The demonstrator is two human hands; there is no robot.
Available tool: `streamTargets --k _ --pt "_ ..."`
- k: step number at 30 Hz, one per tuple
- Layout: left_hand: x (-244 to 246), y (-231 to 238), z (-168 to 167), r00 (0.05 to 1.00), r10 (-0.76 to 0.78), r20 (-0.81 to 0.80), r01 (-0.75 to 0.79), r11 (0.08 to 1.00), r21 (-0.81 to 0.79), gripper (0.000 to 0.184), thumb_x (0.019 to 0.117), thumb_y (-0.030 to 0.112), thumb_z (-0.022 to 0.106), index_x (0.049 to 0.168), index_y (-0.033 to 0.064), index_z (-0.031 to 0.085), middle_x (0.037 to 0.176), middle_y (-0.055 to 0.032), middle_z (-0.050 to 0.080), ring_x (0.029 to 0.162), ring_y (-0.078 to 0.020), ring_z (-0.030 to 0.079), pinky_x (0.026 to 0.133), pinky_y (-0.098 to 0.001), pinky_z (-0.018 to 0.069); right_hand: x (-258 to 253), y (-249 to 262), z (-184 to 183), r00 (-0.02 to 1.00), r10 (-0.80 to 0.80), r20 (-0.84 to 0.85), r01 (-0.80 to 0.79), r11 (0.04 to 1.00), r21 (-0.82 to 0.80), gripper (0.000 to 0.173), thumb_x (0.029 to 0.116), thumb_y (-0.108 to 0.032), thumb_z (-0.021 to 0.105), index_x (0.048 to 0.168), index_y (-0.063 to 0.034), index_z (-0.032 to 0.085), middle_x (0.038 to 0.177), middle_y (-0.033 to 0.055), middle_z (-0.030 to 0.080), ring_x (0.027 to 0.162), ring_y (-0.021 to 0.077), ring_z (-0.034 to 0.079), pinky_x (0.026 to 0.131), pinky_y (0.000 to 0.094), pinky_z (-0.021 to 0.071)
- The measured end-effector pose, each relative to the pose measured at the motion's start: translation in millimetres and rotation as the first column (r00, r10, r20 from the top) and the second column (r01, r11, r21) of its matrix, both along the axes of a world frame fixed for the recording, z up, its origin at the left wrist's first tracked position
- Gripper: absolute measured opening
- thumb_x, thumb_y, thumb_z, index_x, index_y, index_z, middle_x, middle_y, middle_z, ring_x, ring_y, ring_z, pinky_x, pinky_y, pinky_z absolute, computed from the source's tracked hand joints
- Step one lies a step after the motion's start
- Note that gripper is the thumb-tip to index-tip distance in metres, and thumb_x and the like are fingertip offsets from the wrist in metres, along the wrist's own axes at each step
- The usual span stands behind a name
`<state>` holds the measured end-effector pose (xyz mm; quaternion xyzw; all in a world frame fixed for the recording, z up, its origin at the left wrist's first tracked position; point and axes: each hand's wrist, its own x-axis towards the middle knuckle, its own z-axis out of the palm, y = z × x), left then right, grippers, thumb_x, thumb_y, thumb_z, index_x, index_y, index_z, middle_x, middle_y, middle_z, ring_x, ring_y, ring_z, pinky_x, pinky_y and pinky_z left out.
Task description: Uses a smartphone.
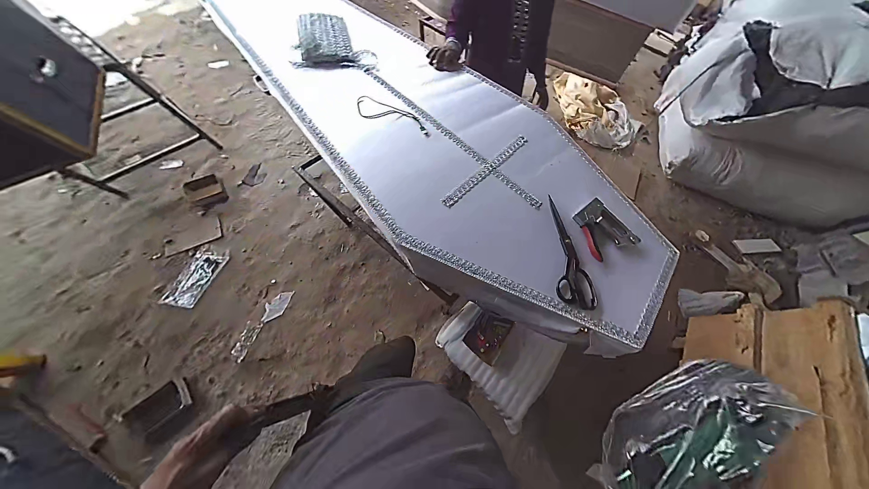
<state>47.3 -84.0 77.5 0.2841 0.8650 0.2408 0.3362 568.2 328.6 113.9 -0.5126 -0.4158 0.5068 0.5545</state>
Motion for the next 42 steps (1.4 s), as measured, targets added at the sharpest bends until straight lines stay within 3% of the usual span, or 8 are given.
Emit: streamTargets --k 7,11,18,24,29,35,39,42 --pt "-62 38 -2 0.934 0.354 0.038 -0.341 0.861 0.376 0.031 0.0884 0.034 0.069 0.107 0.0098 0.067 0.092 0.0033 0.07 0.081 -0.0036 0.068 0.076 -0.0269 0.0589 -151 45 65 0.905 0.347 -0.245 -0.348 0.937 0.042 0.027 0.0786 -0.032 0.078 0.104 -0.0243 0.075 0.093 -0.0068 0.077 0.086 0.0021 0.073 0.076 0.0249 0.0624" --pt "-98 96 6 0.847 0.455 0.277 -0.525 0.63 0.572 0.028 0.0916 0.039 0.072 0.108 0.0162 0.068 0.091 0.0043 0.073 0.079 -0.0092 0.071 0.071 -0.0294 0.0624 -251 80 61 0.852 0.465 -0.242 -0.489 0.871 -0.047 0.063 0.0779 -0.04 0.078 0.128 -0.0087 0.056 0.102 0.0039 0.074 0.09 0.0119 0.073 0.079 0.0341 0.0639" --pt "-173 234 34 0.618 0.257 0.743 -0.78 0.325 0.535 0.031 0.1055 0.031 0.051 0.124 0.0077 0.061 0.106 -0.007 0.074 0.096 -0.0183 0.074 0.086 -0.041 0.0631 -389 143 52 0.887 0.392 0.245 -0.349 0.915 -0.2 0.066 0.0808 -0.037 0.072 0.134 -0.0022 0.056 0.112 0.0096 0.071 0.099 0.0162 0.071 0.086 0.0352 0.0615" --pt "-220 321 59 0.478 0.052 0.877 -0.8 0.437 0.411 0.036 0.11 0.032 0.037 0.116 0.0077 0.063 0.096 -0.0073 0.075 0.084 -0.0148 0.075 0.075 -0.0349 0.0646 -453 151 55 0.766 0.212 0.607 -0.09 0.97 -0.225 0.079 0.0767 -0.043 0.079 0.138 -0.0008 0.053 0.119 0.0145 0.067 0.106 0.0202 0.067 0.092 0.0426 0.0575" --pt "-241 367 59 0.46 -0.123 0.879 -0.71 0.544 0.448 0.031 0.1088 0.03 0.041 0.111 0.0085 0.063 0.091 -0.0068 0.075 0.08 -0.0139 0.075 0.072 -0.0331 0.0648 -498 140 73 0.477 0.211 0.853 0.081 0.956 -0.282 0.091 0.0767 -0.058 0.077 0.146 -0.0064 0.047 0.114 0.0199 0.07 0.104 0.0372 0.068 0.087 0.0627 0.0533" --pt "-256 415 55 0.464 -0.195 0.864 -0.592 0.658 0.466 0.031 0.1095 0.027 0.036 0.113 0.0063 0.06 0.09 -0.0067 0.073 0.08 -0.0153 0.074 0.073 -0.0354 0.0643 -541 142 81 0.225 0.334 0.915 0.156 0.915 -0.373 0.099 0.0801 -0.068 0.071 0.155 -0.0118 0.038 0.112 0.0188 0.072 0.106 0.0376 0.069 0.091 0.0597 0.0516" --pt "-263 443 51 0.446 -0.251 0.859 -0.497 0.728 0.471 0.034 0.1107 0.024 0.034 0.108 0.0048 0.062 0.087 -0.0086 0.074 0.077 -0.0166 0.074 0.071 -0.036 0.0647 -523 135 70 0.375 0.332 0.866 0.016 0.931 -0.364 0.098 0.0864 -0.069 0.066 0.159 -0.0127 0.033 0.136 0.025 0.061 0.122 0.0409 0.062 0.102 0.0617 0.0482" --pt "-261 457 44 0.421 -0.227 0.878 -0.467 0.776 0.425 0.035 0.1116 0.026 0.034 0.111 0.0042 0.061 0.089 -0.0094 0.074 0.079 -0.0174 0.074 0.072 -0.0365 0.0646 -491 118 56 0.6 0.19 0.777 -0.053 0.979 -0.199 0.089 0.088 -0.062 0.067 0.153 -0.0071 0.042 0.142 0.0201 0.059 0.127 0.0283 0.061 0.102 0.0471 0.0535"
